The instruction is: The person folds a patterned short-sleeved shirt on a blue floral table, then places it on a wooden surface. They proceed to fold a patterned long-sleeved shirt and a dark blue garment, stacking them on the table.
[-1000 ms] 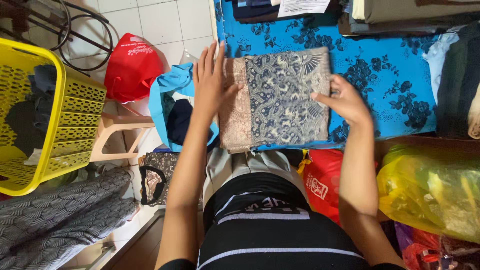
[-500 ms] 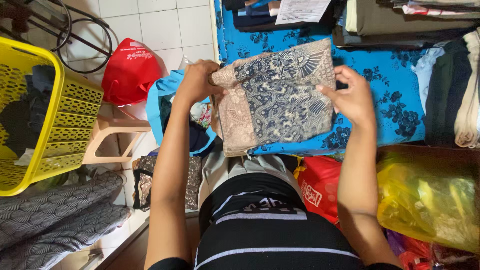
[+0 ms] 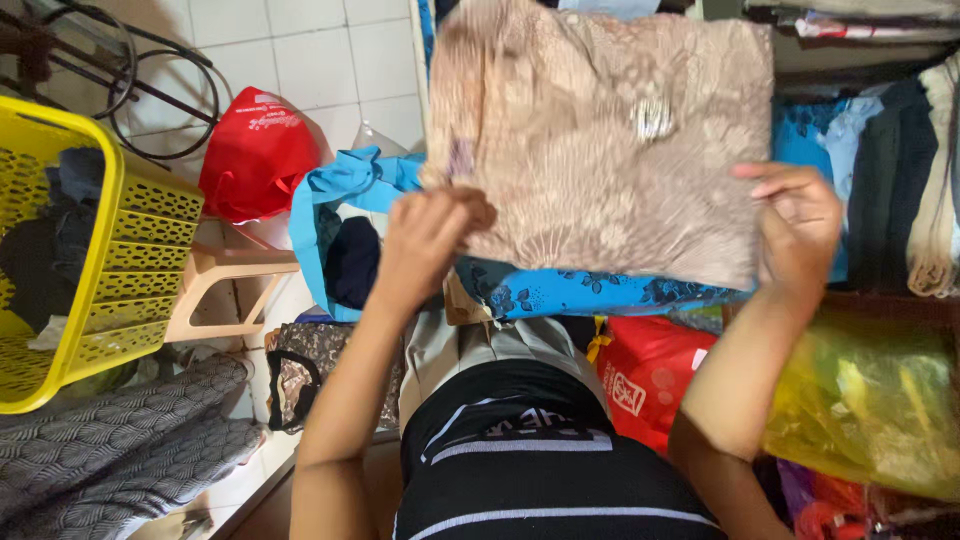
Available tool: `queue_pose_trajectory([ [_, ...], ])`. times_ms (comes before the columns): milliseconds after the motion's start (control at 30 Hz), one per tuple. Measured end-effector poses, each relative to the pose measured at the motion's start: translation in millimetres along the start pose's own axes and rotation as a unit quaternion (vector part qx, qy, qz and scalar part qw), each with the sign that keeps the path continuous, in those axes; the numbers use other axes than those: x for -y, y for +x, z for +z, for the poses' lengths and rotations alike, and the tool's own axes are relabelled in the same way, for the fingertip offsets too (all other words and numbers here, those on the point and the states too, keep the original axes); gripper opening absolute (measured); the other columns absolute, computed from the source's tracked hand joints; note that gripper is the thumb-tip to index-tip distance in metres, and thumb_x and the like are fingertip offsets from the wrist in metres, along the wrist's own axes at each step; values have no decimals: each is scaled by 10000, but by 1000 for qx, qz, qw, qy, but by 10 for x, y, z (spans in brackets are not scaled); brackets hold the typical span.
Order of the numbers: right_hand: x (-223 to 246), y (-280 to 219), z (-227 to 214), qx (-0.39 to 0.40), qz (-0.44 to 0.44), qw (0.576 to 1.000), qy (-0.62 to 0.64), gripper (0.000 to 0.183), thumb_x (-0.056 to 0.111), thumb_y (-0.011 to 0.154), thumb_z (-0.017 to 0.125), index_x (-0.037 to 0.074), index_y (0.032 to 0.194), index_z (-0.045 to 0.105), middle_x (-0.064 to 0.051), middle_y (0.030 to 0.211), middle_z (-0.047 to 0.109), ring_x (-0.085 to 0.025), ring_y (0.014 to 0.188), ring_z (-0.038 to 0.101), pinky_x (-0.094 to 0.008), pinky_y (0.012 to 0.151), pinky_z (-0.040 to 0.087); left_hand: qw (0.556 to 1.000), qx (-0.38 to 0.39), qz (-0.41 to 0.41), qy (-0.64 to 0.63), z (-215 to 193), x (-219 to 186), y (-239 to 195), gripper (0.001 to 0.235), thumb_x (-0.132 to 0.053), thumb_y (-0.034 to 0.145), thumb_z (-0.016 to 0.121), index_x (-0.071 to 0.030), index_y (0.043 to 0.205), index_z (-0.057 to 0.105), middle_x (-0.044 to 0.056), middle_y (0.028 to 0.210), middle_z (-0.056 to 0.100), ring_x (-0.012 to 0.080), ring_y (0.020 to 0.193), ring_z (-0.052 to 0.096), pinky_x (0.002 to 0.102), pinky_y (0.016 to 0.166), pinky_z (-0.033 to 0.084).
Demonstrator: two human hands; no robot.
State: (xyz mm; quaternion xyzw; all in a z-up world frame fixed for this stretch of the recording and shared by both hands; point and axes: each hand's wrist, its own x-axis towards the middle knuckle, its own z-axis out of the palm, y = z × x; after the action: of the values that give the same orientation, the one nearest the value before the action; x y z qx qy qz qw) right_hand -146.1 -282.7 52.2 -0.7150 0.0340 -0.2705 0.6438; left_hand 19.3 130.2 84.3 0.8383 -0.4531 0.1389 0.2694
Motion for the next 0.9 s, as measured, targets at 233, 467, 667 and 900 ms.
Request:
queue_pose_trajectory([
  [233,-606,-687,-41,-82,228,968,-70,162,57,1097,533,34,1210,648,-101,1307,684,-191,1251,643,-341,1060,518,975,157,-123,-102,236,-164,-453,662,47,594,662,-129,1231,647,76,1371,583,314,1296,508,505,1092,321],
  [467,177,-296,500,-92,45,972,-211,218,82,1152,564,13,1357,592,-143,1497,572,-233,1430,543,-376,1225,428,986,38,-63,-147,86,-525,60,487,17,901,678,-103,1366,590,76,1493,519,304,1414,464,475,1225,286],
  [667,119,-34,1029,-43,-37,914,-402,389,234,1164,518,117,1534,546,-71,1674,441,-264,1582,339,-458,1329,239,995,84,-46,-20,815,-726,679,648,-136,998,586,-196,1620,415,16,1717,287,219,1603,243,543,1306,124],
  [900,-736,-115,1094,66,88,867,-486,491,357,1125,433,177,1581,468,-81,1695,326,-291,1581,223,-490,1271,121,976,57,-202,61,1437,-195,217,587,-430,1074,475,-220,1614,377,76,1727,171,318,1610,132,745,1208,-9],
])
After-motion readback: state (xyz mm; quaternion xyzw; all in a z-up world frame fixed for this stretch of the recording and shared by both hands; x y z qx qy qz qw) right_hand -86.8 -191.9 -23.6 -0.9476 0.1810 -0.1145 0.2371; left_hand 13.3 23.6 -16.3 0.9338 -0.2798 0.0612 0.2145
